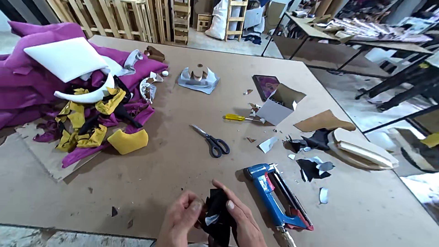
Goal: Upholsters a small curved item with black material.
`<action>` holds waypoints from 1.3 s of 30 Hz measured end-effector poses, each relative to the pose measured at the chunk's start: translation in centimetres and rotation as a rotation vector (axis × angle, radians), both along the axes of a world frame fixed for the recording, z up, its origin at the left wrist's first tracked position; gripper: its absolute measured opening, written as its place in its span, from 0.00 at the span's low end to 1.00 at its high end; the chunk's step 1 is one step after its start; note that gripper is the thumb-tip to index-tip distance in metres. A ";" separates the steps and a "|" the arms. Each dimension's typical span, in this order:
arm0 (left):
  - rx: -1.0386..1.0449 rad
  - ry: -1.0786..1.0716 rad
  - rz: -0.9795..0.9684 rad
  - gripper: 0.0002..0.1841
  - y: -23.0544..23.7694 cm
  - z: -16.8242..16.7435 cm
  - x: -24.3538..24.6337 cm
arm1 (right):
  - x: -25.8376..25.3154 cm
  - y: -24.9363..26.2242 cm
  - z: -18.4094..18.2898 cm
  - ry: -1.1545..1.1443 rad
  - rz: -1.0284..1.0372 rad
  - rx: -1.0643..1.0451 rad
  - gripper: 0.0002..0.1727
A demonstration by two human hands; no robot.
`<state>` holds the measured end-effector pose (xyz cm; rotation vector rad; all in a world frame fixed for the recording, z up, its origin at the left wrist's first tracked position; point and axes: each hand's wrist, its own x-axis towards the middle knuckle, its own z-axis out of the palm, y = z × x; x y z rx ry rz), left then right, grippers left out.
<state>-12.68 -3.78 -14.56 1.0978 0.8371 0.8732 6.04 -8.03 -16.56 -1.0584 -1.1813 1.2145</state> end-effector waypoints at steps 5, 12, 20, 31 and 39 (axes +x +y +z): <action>0.021 0.169 -0.054 0.19 0.2 3.0 0.5 | -1.2 0.2 3.2 -0.250 -0.113 -0.025 0.14; 0.110 0.213 0.188 0.13 -0.1 3.1 1.7 | -2.0 1.0 3.4 -0.495 -0.062 0.086 0.27; 0.311 0.256 0.323 0.10 0.5 1.1 1.4 | -2.3 1.2 1.6 -0.094 -0.100 -0.074 0.24; 0.403 0.037 0.414 0.09 4.6 -1.2 3.1 | -4.6 3.6 0.4 0.192 -0.054 -0.044 0.25; 0.713 0.681 0.563 0.13 8.2 -4.6 2.3 | -2.7 6.1 -3.4 -0.144 0.577 -0.521 0.23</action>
